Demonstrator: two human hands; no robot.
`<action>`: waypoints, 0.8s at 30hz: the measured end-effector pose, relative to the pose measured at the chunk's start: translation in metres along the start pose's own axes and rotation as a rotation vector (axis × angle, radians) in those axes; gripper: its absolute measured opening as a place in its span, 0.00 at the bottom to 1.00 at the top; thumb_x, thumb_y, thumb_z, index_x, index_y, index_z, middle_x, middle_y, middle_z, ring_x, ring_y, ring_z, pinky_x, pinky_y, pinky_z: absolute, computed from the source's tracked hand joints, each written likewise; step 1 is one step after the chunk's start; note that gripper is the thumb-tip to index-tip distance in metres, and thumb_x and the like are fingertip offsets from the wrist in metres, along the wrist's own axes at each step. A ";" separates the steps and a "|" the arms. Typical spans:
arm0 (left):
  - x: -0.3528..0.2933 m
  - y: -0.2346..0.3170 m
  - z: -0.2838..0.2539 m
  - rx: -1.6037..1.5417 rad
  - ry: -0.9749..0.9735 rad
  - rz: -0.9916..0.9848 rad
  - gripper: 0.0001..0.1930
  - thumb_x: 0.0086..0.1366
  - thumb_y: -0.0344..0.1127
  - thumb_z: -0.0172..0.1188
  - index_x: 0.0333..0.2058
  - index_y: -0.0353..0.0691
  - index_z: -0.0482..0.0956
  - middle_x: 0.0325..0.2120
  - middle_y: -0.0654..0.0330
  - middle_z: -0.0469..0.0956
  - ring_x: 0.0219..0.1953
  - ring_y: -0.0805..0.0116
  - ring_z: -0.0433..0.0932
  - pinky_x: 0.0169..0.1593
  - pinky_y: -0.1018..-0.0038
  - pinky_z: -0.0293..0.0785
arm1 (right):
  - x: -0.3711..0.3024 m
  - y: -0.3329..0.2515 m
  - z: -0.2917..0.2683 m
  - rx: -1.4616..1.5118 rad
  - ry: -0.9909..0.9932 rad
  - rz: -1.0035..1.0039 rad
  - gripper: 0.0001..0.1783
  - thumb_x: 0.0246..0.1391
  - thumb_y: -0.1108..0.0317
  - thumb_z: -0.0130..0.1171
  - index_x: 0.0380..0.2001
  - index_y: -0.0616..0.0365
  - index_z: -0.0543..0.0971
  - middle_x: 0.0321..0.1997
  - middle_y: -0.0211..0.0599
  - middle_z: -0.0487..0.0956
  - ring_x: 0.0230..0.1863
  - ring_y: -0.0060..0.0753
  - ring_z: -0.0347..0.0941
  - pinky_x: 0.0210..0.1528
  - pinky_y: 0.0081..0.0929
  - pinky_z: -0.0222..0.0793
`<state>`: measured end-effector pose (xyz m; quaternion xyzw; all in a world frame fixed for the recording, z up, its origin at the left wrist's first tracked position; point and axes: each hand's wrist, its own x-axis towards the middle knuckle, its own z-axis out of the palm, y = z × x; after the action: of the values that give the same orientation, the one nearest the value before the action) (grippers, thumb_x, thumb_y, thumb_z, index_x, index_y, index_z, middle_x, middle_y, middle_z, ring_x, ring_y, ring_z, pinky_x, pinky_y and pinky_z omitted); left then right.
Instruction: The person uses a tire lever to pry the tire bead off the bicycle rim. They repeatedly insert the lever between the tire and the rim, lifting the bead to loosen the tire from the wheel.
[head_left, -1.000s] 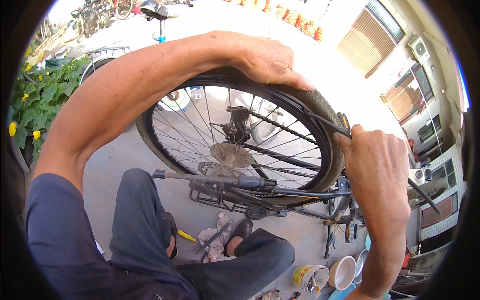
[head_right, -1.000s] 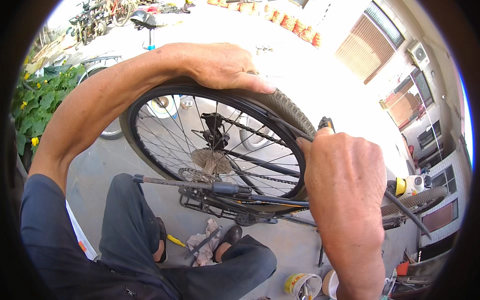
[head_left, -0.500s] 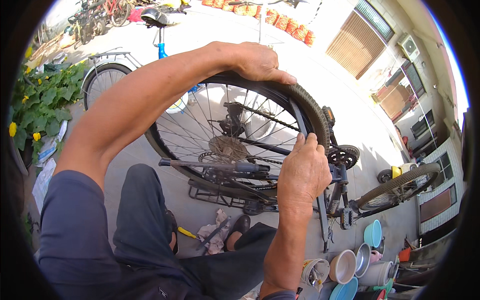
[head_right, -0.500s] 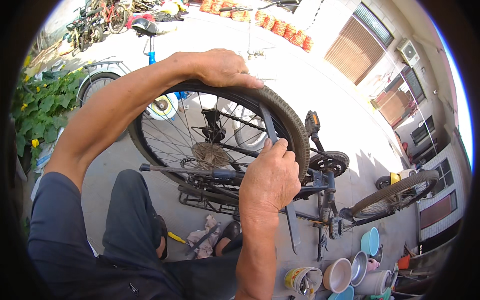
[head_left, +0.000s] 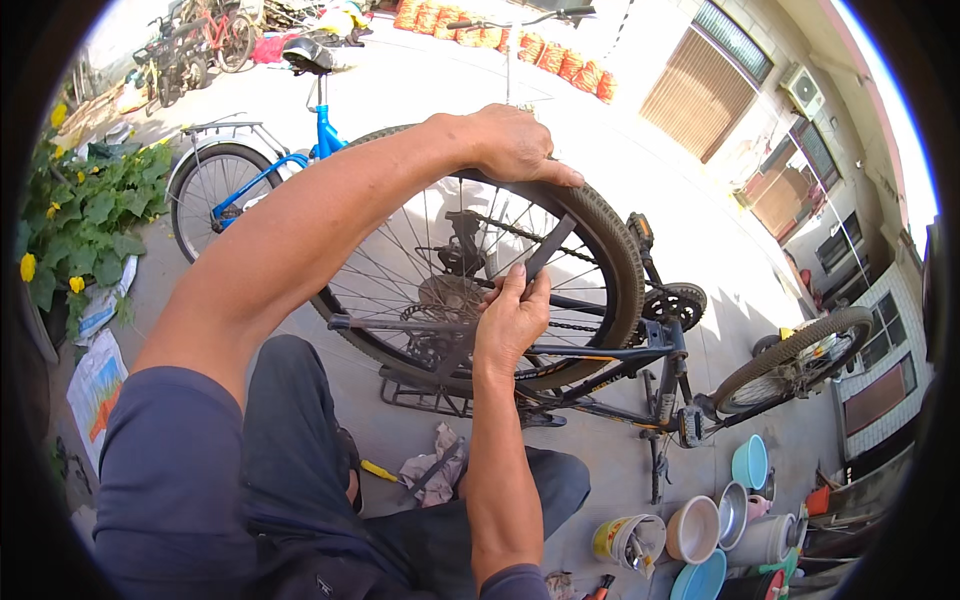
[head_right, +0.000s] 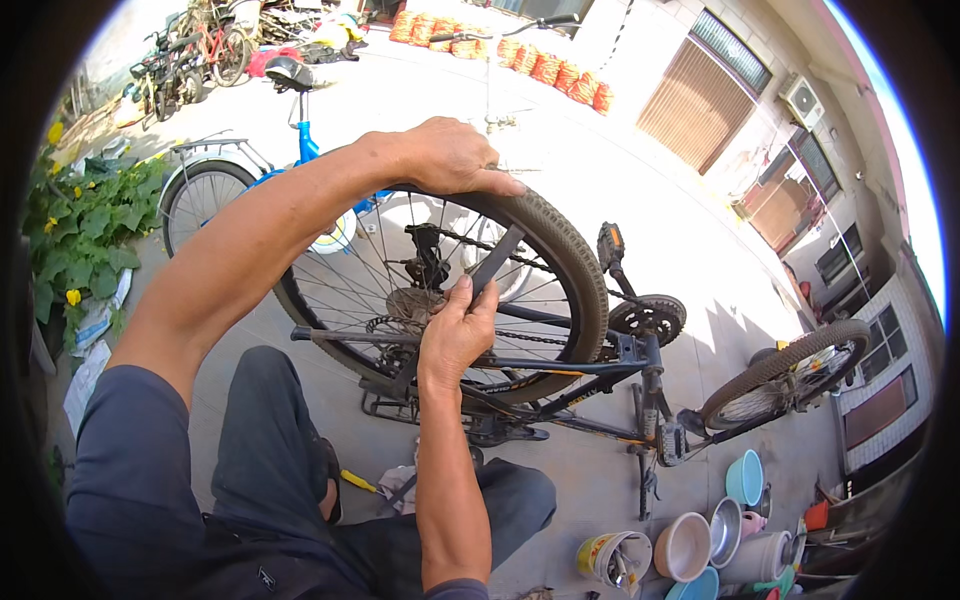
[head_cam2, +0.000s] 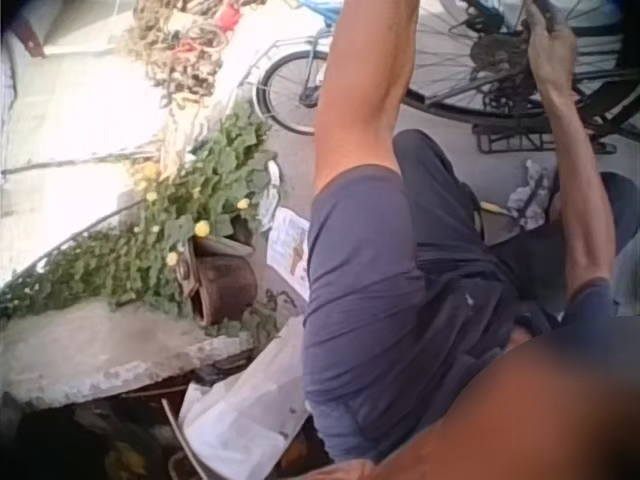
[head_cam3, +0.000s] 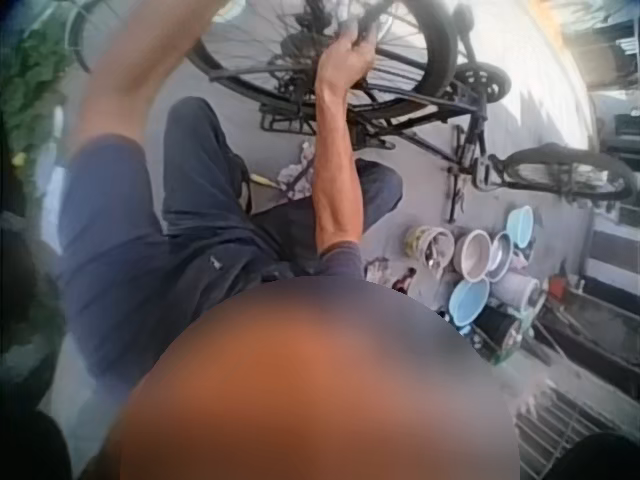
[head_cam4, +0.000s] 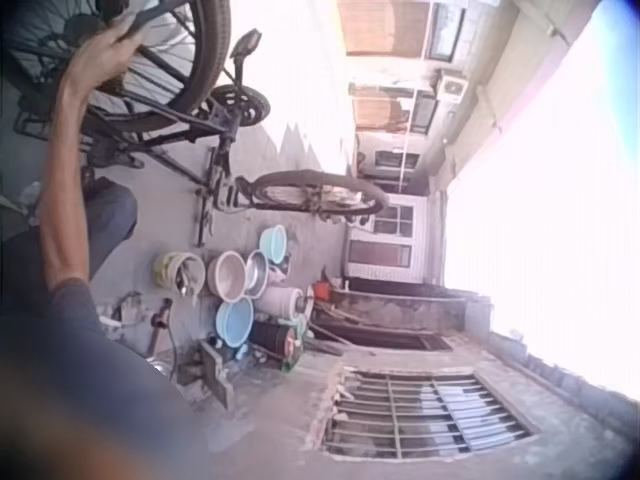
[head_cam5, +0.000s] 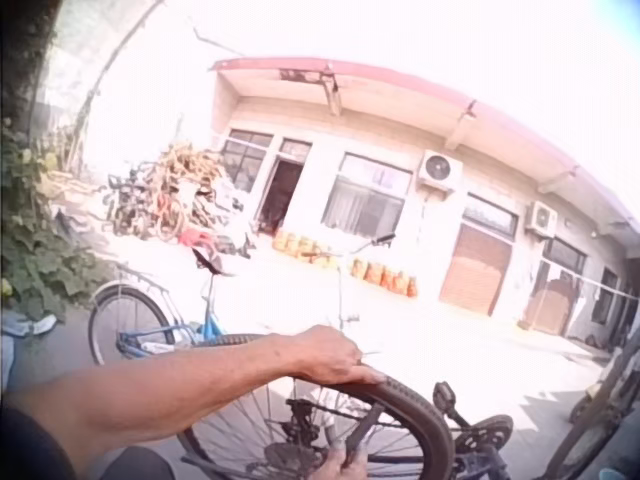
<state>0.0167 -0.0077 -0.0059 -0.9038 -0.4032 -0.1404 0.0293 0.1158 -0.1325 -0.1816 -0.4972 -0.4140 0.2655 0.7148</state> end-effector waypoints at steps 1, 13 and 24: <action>-0.003 -0.001 0.003 0.003 0.018 -0.002 0.46 0.60 0.81 0.42 0.27 0.38 0.86 0.28 0.47 0.83 0.37 0.49 0.83 0.43 0.58 0.77 | -0.006 -0.001 -0.003 -0.022 0.001 -0.007 0.11 0.70 0.65 0.52 0.44 0.63 0.75 0.24 0.25 0.71 0.22 0.13 0.66 0.20 0.16 0.63; -0.043 -0.037 0.014 -0.017 0.150 -0.076 0.37 0.69 0.72 0.39 0.38 0.42 0.81 0.27 0.52 0.80 0.35 0.52 0.80 0.42 0.57 0.74 | -0.121 0.074 -0.071 -0.011 -0.232 0.488 0.13 0.64 0.63 0.61 0.41 0.64 0.79 0.20 0.22 0.72 0.20 0.10 0.62 0.20 0.15 0.55; -0.081 -0.074 0.029 -0.114 0.265 -0.129 0.36 0.71 0.68 0.41 0.58 0.39 0.71 0.51 0.49 0.75 0.54 0.55 0.75 0.59 0.63 0.69 | -0.118 0.061 -0.097 0.454 -0.197 0.745 0.11 0.64 0.61 0.62 0.38 0.58 0.75 0.21 0.28 0.70 0.14 0.16 0.61 0.14 0.18 0.54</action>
<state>-0.0828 -0.0109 -0.0604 -0.8498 -0.4444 -0.2826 0.0217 0.1402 -0.2514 -0.2933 -0.4152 -0.2040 0.6352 0.6185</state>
